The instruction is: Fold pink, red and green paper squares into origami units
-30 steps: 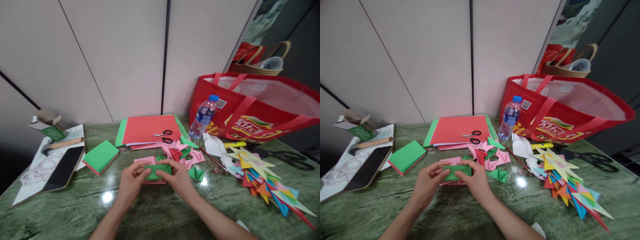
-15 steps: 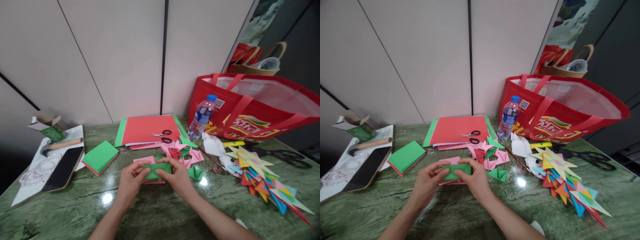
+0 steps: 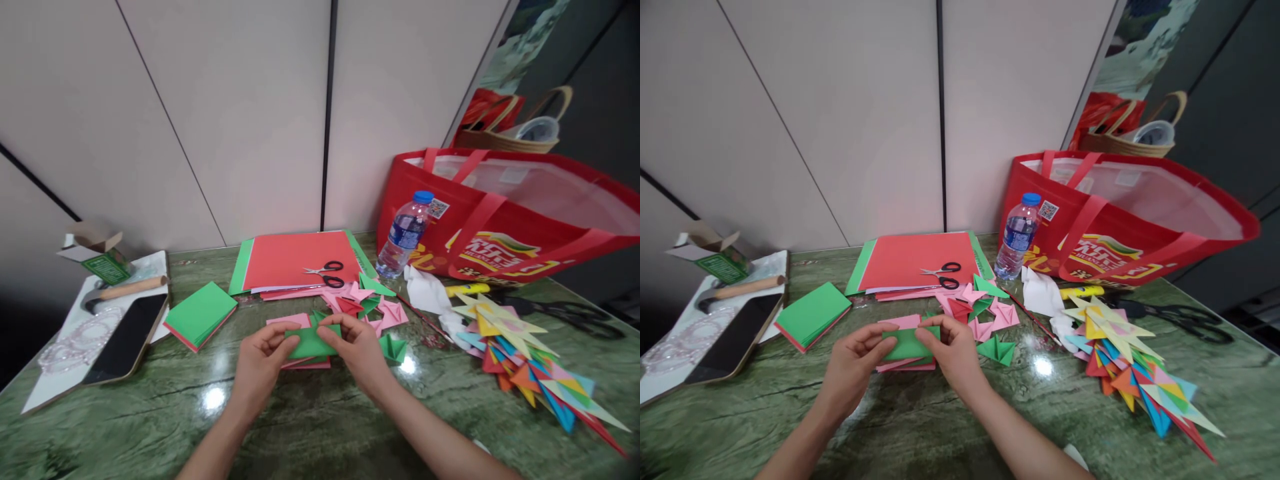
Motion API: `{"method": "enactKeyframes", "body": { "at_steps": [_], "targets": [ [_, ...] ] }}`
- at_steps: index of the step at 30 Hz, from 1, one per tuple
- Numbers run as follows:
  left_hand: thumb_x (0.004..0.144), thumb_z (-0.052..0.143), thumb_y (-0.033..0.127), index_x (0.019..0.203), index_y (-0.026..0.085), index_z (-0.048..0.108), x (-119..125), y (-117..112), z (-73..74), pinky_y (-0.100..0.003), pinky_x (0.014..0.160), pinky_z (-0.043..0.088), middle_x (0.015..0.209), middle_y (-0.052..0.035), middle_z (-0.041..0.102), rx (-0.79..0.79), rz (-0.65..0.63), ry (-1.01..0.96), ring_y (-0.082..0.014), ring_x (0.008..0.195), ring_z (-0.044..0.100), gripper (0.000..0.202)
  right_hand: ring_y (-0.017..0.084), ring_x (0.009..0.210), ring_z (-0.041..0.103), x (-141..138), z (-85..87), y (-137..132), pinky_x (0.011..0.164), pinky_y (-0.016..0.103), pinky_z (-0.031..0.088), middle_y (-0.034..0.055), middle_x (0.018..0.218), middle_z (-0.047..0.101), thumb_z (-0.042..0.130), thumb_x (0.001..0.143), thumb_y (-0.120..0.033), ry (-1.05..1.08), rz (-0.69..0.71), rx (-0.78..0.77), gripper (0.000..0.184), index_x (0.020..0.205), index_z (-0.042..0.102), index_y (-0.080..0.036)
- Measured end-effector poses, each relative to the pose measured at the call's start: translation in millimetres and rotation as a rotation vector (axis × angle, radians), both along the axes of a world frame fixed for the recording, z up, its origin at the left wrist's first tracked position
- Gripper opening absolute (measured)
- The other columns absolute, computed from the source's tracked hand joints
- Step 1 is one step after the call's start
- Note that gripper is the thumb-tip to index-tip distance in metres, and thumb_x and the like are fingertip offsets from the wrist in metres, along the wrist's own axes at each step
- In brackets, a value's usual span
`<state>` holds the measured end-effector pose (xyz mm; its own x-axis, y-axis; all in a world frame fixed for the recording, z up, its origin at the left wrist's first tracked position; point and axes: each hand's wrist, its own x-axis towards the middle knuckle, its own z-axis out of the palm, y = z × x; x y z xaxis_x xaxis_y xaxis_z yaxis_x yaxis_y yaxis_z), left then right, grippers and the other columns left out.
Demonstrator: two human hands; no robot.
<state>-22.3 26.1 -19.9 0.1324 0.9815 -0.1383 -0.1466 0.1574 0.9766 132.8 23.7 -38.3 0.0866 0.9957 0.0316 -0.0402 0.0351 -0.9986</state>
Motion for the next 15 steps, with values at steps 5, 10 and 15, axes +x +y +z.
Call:
{"method": "enactKeyframes", "body": {
  "at_steps": [5, 10, 15],
  "targets": [
    [0.062, 0.069, 0.022, 0.083, 0.014, 0.064, 1.1, -0.8, 2.4, -0.022, 0.06, 0.049, 0.067, -0.0029, 0.07, -0.006, 0.014, 0.008, -0.0148, 0.061, 0.063, 0.022, 0.008, 0.046, 0.034, 0.2, 0.5, 0.9, 0.042, 0.019, 0.028, -0.0039, 0.051, 0.045, 0.065, 0.063, -0.036, 0.003, -0.016, 0.012, 0.022, 0.071, 0.061, -0.015],
    [0.062, 0.069, 0.023, 0.084, 0.014, 0.064, 2.0, -0.5, 4.5, -0.023, 0.06, 0.049, 0.066, -0.0033, 0.069, -0.009, 0.005, 0.007, -0.0151, 0.061, 0.063, 0.024, 0.009, 0.049, 0.039, 0.8, -1.1, 1.5, 0.044, 0.02, 0.032, -0.0022, 0.055, 0.049, 0.065, 0.064, -0.033, 0.013, -0.015, 0.05, 0.02, 0.074, 0.062, -0.016],
    [0.061, 0.069, 0.022, 0.084, 0.013, 0.064, 2.4, -1.2, 6.1, -0.023, 0.059, 0.049, 0.067, -0.0036, 0.069, -0.012, 0.018, 0.016, -0.0152, 0.06, 0.063, 0.025, 0.009, 0.049, 0.038, 1.0, -2.8, 2.0, 0.044, 0.021, 0.031, -0.0019, 0.055, 0.05, 0.065, 0.064, -0.034, -0.025, -0.025, 0.065, 0.019, 0.074, 0.064, -0.017]
  ]
}}
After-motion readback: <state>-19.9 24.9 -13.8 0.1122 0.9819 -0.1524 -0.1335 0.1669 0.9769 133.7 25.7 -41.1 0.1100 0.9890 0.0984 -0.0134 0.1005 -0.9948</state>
